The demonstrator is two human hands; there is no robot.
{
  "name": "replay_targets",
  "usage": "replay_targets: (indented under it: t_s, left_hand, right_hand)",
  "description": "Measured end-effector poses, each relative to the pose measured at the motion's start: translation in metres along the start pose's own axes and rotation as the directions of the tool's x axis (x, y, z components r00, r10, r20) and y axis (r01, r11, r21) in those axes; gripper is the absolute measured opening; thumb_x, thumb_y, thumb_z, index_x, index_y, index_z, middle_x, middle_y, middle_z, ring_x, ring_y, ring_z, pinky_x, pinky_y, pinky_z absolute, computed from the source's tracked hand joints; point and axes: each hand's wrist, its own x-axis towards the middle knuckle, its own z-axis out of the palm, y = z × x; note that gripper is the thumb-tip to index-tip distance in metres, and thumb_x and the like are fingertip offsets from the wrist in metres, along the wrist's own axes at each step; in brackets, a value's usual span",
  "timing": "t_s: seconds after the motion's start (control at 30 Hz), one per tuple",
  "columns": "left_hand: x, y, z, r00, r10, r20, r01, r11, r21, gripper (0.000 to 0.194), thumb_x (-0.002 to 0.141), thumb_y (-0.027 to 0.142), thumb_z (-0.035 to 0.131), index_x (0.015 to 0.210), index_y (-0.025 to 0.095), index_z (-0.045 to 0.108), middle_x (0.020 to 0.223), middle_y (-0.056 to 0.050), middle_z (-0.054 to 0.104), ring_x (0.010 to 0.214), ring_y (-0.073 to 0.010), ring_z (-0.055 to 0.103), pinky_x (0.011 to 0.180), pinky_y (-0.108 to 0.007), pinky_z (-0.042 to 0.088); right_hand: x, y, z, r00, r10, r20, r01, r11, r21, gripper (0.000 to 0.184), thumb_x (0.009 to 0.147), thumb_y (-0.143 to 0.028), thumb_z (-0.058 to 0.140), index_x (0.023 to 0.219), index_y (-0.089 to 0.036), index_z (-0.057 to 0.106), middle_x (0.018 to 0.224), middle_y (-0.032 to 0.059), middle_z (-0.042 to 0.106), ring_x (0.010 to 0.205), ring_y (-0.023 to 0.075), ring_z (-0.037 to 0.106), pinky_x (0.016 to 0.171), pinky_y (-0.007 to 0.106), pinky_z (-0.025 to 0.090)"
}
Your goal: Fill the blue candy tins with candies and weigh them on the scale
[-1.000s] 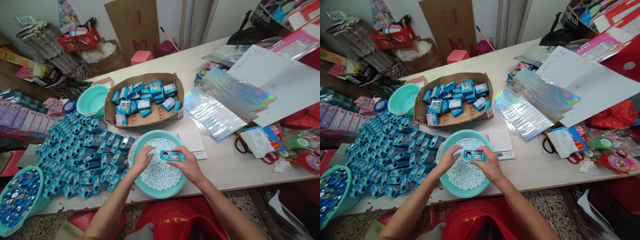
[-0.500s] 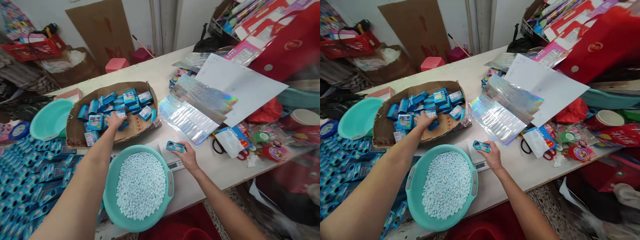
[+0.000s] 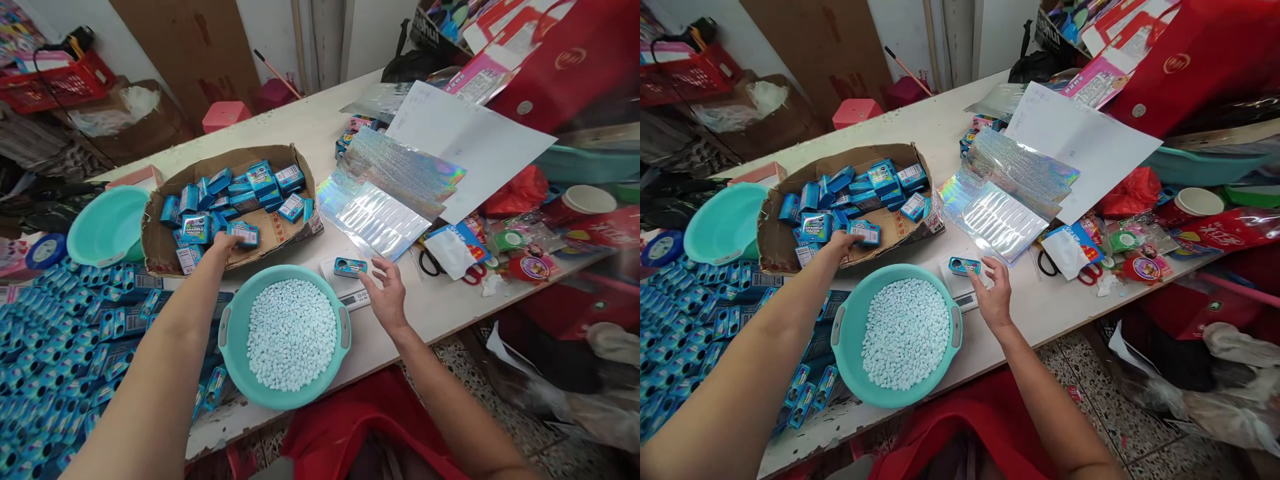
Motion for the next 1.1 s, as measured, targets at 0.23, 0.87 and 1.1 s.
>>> replay_targets:
  t_s: [0.23, 0.87, 1.1]
  left_hand:
    - [-0.062, 0.032, -0.052, 0.999, -0.003, 0.052, 0.027, 0.886, -0.463, 0.02, 0.066, 0.005, 0.061, 0.078, 0.016, 0.05, 0.063, 0.001, 0.055, 0.046, -0.0058, 0.048, 0.043, -0.016, 0.038]
    - [-0.249, -0.108, 0.042, 0.8, 0.29, 0.526, -0.437, 0.881, 0.18, 0.023, 0.082, 0.039, 0.054, 0.067, 0.021, 0.051, 0.062, -0.002, 0.052, 0.063, -0.0179, 0.054, 0.061, -0.028, 0.041]
    - [-0.222, -0.091, 0.013, 0.831, -0.169, 0.529, 0.495, 0.658, -0.567, 0.034, 0.076, 0.048, 0.058, 0.065, 0.019, 0.045, 0.057, 0.002, 0.05, 0.043, -0.007, 0.044, 0.04, -0.019, 0.032]
  right_hand:
    - [-0.028, -0.014, -0.012, 0.99, 0.14, 0.004, -0.14, 0.986, 0.087, 0.032, 0.078, -0.038, 0.065, 0.103, -0.02, 0.058, 0.106, 0.0083, 0.061, 0.098, 0.0202, 0.059, 0.09, 0.043, 0.048]
    - [-0.052, -0.006, -0.063, 0.781, 0.625, -0.014, -0.586, 0.74, 0.33, 0.056, 0.055, -0.045, 0.082, 0.1, -0.018, 0.063, 0.088, 0.0042, 0.068, 0.068, 0.0161, 0.062, 0.055, 0.027, 0.05]
    - [-0.05, 0.001, -0.074, 0.756, 0.651, -0.064, -0.59, 0.721, 0.363, 0.057, 0.053, -0.044, 0.082, 0.101, -0.019, 0.063, 0.092, 0.0041, 0.068, 0.071, 0.0174, 0.063, 0.058, 0.03, 0.052]
